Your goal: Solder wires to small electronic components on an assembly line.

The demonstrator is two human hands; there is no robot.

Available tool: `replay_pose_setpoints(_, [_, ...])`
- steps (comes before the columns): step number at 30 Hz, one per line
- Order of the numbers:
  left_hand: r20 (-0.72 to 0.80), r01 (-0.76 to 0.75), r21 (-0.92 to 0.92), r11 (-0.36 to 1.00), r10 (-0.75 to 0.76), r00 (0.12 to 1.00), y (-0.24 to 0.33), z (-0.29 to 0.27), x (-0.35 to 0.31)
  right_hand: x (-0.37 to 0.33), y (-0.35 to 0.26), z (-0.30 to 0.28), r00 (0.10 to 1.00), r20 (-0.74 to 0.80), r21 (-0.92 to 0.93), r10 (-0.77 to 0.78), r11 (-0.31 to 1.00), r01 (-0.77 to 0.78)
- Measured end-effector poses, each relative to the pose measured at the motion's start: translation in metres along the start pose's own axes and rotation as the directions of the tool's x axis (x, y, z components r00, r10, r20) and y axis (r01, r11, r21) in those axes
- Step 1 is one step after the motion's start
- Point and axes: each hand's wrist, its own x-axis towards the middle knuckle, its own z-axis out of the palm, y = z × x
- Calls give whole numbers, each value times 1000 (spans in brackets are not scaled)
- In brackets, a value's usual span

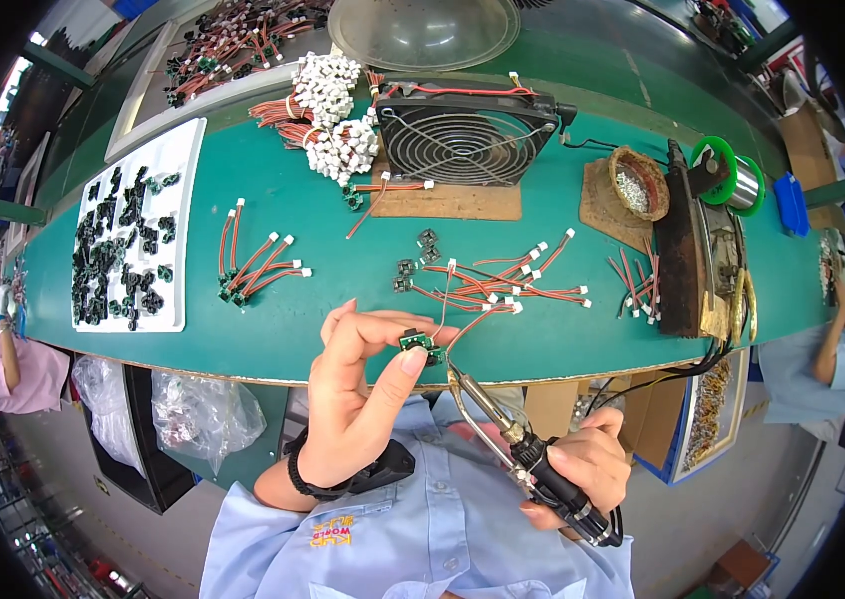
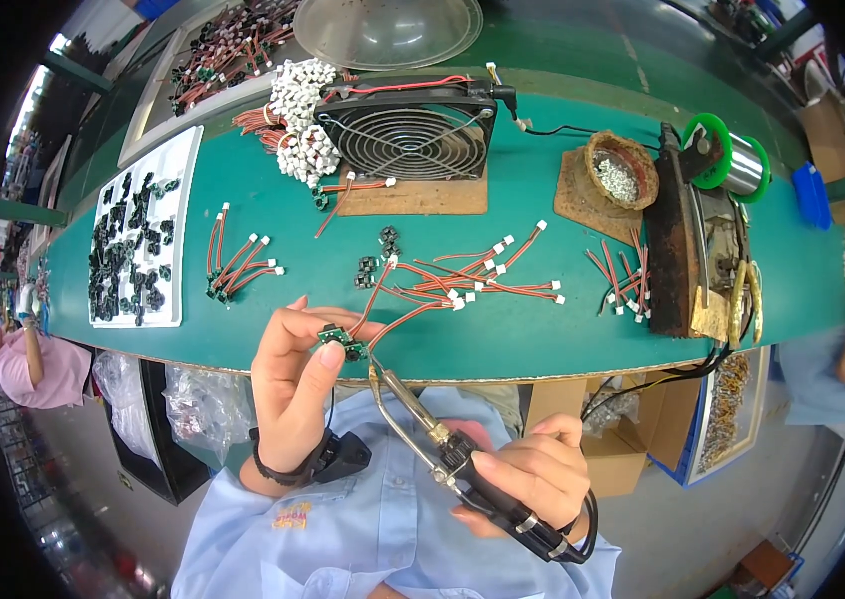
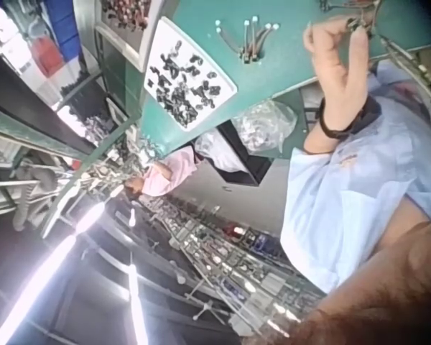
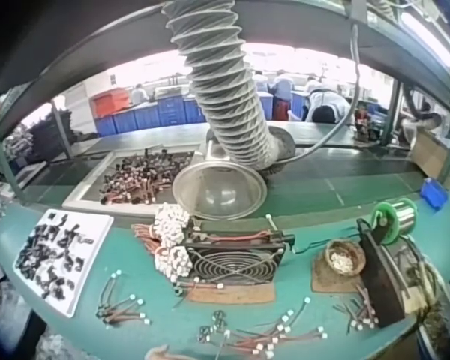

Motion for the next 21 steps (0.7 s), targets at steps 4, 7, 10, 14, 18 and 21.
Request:
replay_pose_setpoints(4, [14,-6,10,1000,6,1000,1,0,1,2,4,-12,1000,13,-5,3,1000,-3])
replay_pose_setpoints(7, [-50,118,-250,961,-134,990,4,5,-2,1,15,-11,1000,26,1,-9,1000,9])
replay_pose_setpoints(10, [21,214,-401,891,-225,974,14,5,1,-3,35,8,751,-561,137,349,933,-332])
replay_pose_setpoints(14, [109,289,-525,800,-274,956,14,3,2,34,76,2,761,-555,-195,337,836,-513])
replay_pose_setpoints(18, [123,291,-539,790,-269,955,10,1,0,27,88,0,680,-581,-24,447,826,-563])
replay_pose_setpoints(21, [103,280,-539,795,-268,958,10,3,1,35,89,-1,704,-521,-50,484,805,-591])
